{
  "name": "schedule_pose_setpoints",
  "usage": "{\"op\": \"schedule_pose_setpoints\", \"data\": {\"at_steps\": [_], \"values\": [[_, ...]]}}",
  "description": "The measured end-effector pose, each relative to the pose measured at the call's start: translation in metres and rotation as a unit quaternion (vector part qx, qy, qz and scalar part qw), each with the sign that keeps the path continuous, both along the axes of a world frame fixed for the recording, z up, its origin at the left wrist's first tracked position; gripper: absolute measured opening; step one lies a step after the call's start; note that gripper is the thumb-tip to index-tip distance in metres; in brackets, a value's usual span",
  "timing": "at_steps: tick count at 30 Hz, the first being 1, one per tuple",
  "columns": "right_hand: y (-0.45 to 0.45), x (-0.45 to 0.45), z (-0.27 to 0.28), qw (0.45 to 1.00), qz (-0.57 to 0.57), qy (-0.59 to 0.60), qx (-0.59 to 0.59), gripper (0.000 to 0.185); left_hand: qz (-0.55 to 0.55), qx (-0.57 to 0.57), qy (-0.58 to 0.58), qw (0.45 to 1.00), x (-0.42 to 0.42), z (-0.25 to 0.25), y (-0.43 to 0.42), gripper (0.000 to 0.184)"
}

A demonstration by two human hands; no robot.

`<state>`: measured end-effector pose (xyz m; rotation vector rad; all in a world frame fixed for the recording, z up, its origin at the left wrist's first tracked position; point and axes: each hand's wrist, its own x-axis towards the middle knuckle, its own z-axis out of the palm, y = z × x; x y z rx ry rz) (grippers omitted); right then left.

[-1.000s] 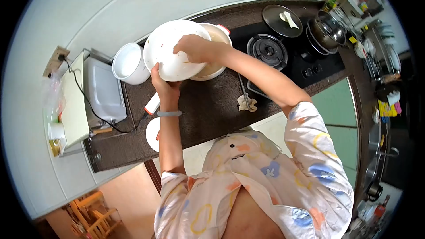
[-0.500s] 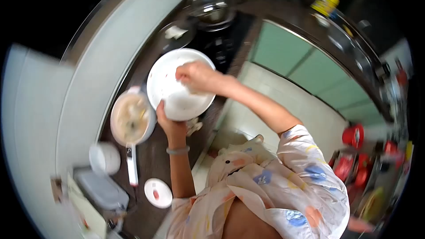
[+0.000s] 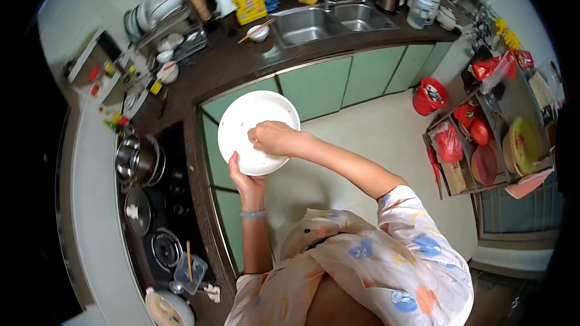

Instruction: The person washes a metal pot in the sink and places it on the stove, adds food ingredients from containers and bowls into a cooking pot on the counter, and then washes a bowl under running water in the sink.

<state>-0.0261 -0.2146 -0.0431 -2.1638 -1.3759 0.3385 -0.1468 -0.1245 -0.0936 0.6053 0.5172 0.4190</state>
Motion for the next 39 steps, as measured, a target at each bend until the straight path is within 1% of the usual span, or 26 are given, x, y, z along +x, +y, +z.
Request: {"op": "schedule_pose_setpoints", "data": {"at_steps": [2, 3, 8, 10, 12, 14, 15, 16, 18, 19, 20, 22, 23, 24, 26, 27, 28, 30, 31, 32, 34, 35, 36, 37, 38, 39], "values": [[-0.023, 0.037, 0.001, 0.999, -0.038, -0.013, -0.02, 0.019, -0.037, 0.012, 0.013, 0.999, 0.044, 0.004, -0.013, 0.059], [-0.031, 0.054, 0.003, 0.998, -0.054, 0.0, -0.03, 0.019, -0.063, 0.026, 0.026, 0.997, 0.062, 0.01, -0.019, 0.058], [-0.053, 0.146, -0.007, 0.995, -0.097, -0.013, -0.036, 0.02, -0.121, 0.039, 0.05, 0.991, 0.167, -0.002, -0.029, 0.061], [-0.055, 0.189, -0.01, 0.992, -0.116, -0.032, -0.03, 0.02, -0.133, 0.028, 0.026, 0.99, 0.212, -0.004, -0.031, 0.059], [-0.052, 0.238, -0.017, 0.99, -0.134, -0.026, -0.019, 0.019, -0.146, 0.03, 0.014, 0.989, 0.255, -0.001, -0.03, 0.059], [-0.051, 0.29, -0.02, 0.986, -0.157, -0.058, -0.008, 0.014, -0.172, 0.028, -0.006, 0.985, 0.303, 0.004, -0.03, 0.058], [-0.052, 0.314, -0.021, 0.984, -0.161, -0.076, -0.013, 0.013, -0.2, 0.049, 0.02, 0.978, 0.327, 0.002, -0.022, 0.055], [-0.051, 0.342, -0.02, 0.984, -0.159, -0.082, -0.016, 0.013, -0.199, 0.046, 0.014, 0.979, 0.355, -0.001, -0.022, 0.055], [-0.049, 0.382, -0.026, 0.973, -0.209, -0.075, 0.054, 0.012, -0.188, 0.023, 0.018, 0.982, 0.396, -0.008, -0.022, 0.052], [-0.047, 0.398, -0.03, 0.962, -0.238, -0.088, 0.104, 0.009, -0.189, 0.023, 0.026, 0.981, 0.416, -0.019, -0.018, 0.052], [-0.048, 0.414, -0.033, 0.962, -0.239, -0.085, 0.105, 0.009, -0.19, 0.026, 0.029, 0.981, 0.433, -0.024, -0.016, 0.052], [-0.054, 0.444, -0.028, 0.958, -0.253, 0.011, 0.136, 0.014, -0.186, 0.019, 0.036, 0.982, 0.468, -0.027, -0.02, 0.053], [-0.059, 0.461, -0.026, 0.955, -0.259, 0.04, 0.139, 0.018, -0.18, 0.006, 0.021, 0.983, 0.484, -0.029, -0.022, 0.053], [-0.063, 0.476, -0.024, 0.955, -0.26, 0.041, 0.136, 0.018, -0.18, 0.003, 0.022, 0.983, 0.496, -0.031, -0.023, 0.053], [-0.07, 0.511, -0.02, 0.942, -0.274, 0.084, 0.173, 0.024, -0.187, 0.002, 0.029, 0.982, 0.523, -0.038, -0.022, 0.051], [-0.073, 0.534, -0.023, 0.932, -0.293, 0.127, 0.173, 0.031, -0.169, -0.012, 0.029, 0.985, 0.54, -0.043, -0.024, 0.054], [-0.077, 0.554, -0.026, 0.933, -0.287, 0.131, 0.172, 0.031, -0.163, -0.012, 0.032, 0.986, 0.553, -0.049, -0.023, 0.054], [-0.087, 0.604, -0.028, 0.91, -0.337, 0.171, 0.169, 0.033, -0.158, 0.015, 0.022, 0.987, 0.586, -0.056, -0.024, 0.055], [-0.094, 0.637, -0.042, 0.911, -0.328, 0.164, 0.191, 0.034, -0.152, 0.015, 0.026, 0.988, 0.599, -0.055, -0.028, 0.055], [-0.099, 0.67, -0.057, 0.913, -0.322, 0.168, 0.188, 0.034, -0.128, 0.026, 0.038, 0.991, 0.613, -0.053, -0.032, 0.055], [-0.113, 0.733, -0.089, 0.867, -0.371, 0.209, 0.259, 0.033, -0.104, 0.037, 0.058, 0.992, 0.644, -0.054, -0.035, 0.054], [-0.127, 0.758, -0.103, 0.868, -0.37, 0.218, 0.251, 0.033, -0.1, 0.036, 0.072, 0.992, 0.655, -0.061, -0.034, 0.054], [-0.14, 0.806, -0.121, 0.846, -0.402, 0.265, 0.23, 0.035, -0.088, 0.037, 0.085, 0.992, 0.687, -0.073, -0.034, 0.053], [-0.152, 0.832, -0.133, 0.818, -0.438, 0.31, 0.208, 0.036, -0.086, 0.054, 0.108, 0.989, 0.698, -0.077, -0.034, 0.054], [-0.161, 0.852, -0.143, 0.817, -0.437, 0.317, 0.2, 0.036, -0.082, 0.05, 0.117, 0.989, 0.704, -0.076, -0.036, 0.054], [-0.169, 0.875, -0.156, 0.821, -0.446, 0.295, 0.199, 0.035, -0.061, 0.036, 0.118, 0.99, 0.712, -0.074, -0.039, 0.055]]}}
